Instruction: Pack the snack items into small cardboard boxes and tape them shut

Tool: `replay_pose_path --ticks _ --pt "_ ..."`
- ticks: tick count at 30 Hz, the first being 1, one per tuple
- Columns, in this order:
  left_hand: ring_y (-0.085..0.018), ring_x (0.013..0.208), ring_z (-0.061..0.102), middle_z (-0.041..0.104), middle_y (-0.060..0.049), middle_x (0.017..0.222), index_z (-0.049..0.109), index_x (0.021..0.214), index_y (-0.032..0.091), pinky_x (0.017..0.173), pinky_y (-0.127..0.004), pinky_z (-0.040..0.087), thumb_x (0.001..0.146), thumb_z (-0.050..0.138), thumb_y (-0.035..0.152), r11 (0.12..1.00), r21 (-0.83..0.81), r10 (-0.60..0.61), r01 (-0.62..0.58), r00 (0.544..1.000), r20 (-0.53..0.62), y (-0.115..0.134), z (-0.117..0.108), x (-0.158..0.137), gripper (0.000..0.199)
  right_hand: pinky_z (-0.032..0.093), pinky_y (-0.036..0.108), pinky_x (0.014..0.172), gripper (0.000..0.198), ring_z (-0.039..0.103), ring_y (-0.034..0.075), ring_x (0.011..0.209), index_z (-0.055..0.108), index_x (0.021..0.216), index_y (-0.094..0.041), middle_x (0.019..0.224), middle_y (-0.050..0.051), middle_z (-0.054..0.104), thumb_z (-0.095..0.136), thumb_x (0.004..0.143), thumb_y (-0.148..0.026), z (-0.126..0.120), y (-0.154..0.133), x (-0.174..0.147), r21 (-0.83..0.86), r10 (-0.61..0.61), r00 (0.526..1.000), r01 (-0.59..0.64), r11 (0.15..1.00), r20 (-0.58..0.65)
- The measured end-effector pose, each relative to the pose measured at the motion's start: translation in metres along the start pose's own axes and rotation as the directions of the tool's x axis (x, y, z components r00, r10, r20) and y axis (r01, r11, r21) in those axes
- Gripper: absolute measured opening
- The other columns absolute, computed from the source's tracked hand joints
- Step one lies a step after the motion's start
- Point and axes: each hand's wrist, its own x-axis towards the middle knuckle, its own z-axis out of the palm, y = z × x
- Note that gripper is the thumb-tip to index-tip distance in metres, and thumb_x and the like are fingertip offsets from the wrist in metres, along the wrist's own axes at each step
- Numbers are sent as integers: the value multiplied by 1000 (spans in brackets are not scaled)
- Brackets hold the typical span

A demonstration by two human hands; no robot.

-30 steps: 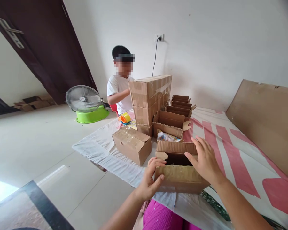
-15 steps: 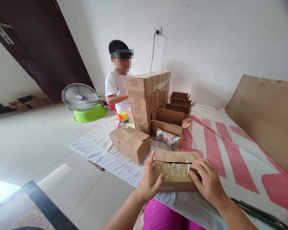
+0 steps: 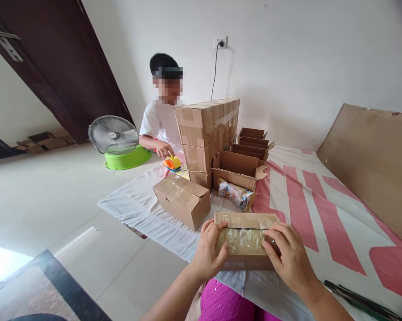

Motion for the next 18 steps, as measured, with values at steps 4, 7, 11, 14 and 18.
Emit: replay_pose_path --ticks 4,7,11,14,18 --pt "-28 123 50 65 -9 113 36 134 24 107 -57 32 88 51 17 991 -93 97 -101 994 -46 -1 -9 -5 49 43 51 100 46 46 31 125 44 134 -21 132 15 49 48 93 -41 -8 3 -11 96 147 986 -140 986 -77" --pt "-26 125 51 71 -4 102 40 133 29 111 -60 25 90 51 10 952 -161 254 -260 965 -60 1 -18 -10 49 50 45 93 41 54 27 117 43 134 -23 128 13 53 37 98 -40 -16 9 -26 272 305 948 -270 924 -96" --pt "-28 122 49 68 -4 97 64 101 33 103 -54 38 89 58 16 934 -179 315 -309 949 9 0 -21 -17 21 52 42 92 47 56 27 118 44 133 -23 127 14 55 34 97 -50 -16 17 -53 382 357 933 -348 856 48" --pt "-27 124 43 57 -6 109 69 86 31 96 -47 46 88 55 11 967 -33 249 -252 966 -70 -7 -10 -29 24 55 42 90 62 53 30 122 37 139 -25 138 15 47 51 87 -57 -3 18 -74 338 358 929 -368 866 94" --pt "-24 115 48 45 -6 123 67 83 27 91 -42 49 87 53 8 985 153 124 -83 951 -282 -16 15 -49 24 59 32 60 72 67 19 76 26 143 -23 109 11 62 62 83 -40 21 13 -94 240 489 856 -517 822 170"
